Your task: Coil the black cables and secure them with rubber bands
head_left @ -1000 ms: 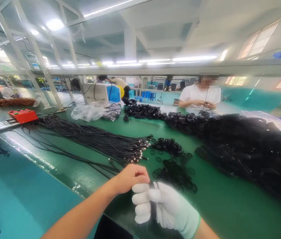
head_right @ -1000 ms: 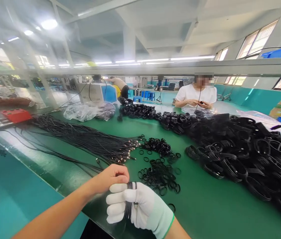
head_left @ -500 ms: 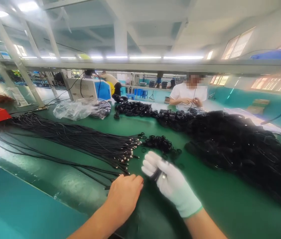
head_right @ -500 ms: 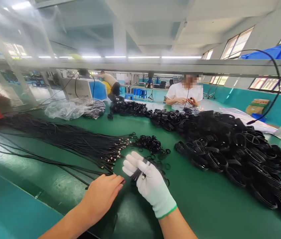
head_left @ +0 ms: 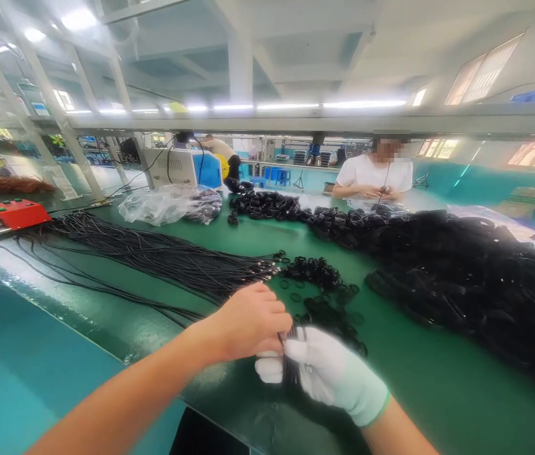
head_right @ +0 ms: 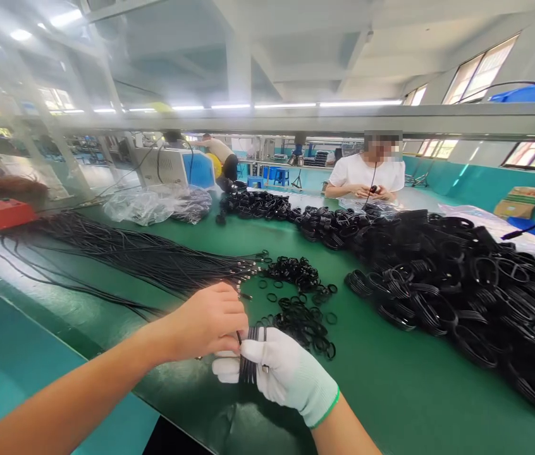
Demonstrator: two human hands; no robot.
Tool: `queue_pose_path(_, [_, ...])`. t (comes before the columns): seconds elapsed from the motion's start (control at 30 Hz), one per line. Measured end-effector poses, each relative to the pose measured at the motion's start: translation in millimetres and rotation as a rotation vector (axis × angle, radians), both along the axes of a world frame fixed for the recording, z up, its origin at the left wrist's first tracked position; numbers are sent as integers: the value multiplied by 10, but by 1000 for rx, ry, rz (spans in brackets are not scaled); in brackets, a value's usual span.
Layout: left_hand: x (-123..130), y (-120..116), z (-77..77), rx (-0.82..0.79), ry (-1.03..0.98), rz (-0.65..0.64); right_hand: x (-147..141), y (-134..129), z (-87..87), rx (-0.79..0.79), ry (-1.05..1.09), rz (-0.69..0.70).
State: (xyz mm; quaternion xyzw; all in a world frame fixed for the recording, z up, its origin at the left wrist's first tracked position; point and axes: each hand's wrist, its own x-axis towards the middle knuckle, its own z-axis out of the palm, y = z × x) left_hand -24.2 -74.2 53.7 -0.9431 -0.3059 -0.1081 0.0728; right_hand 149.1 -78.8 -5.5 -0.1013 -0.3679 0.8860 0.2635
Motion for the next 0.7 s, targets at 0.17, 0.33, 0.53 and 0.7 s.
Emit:
queue_pose_path(0.17, [48,27,-36,-73,-42,-47,19,0,-123,4,-55,46])
queue_pose_path(0.33, [111,17,134,-197,-39,8,56,6,-212,-96,-47,122])
queue_pose_path(0.53, [7,35,-71,-1034,-598,259,29,-43,-182,-200,18,136])
queue_pose_path(0.7, [77,-207,-332,-928,-908,367,7,-37,-170,-101,-18,84])
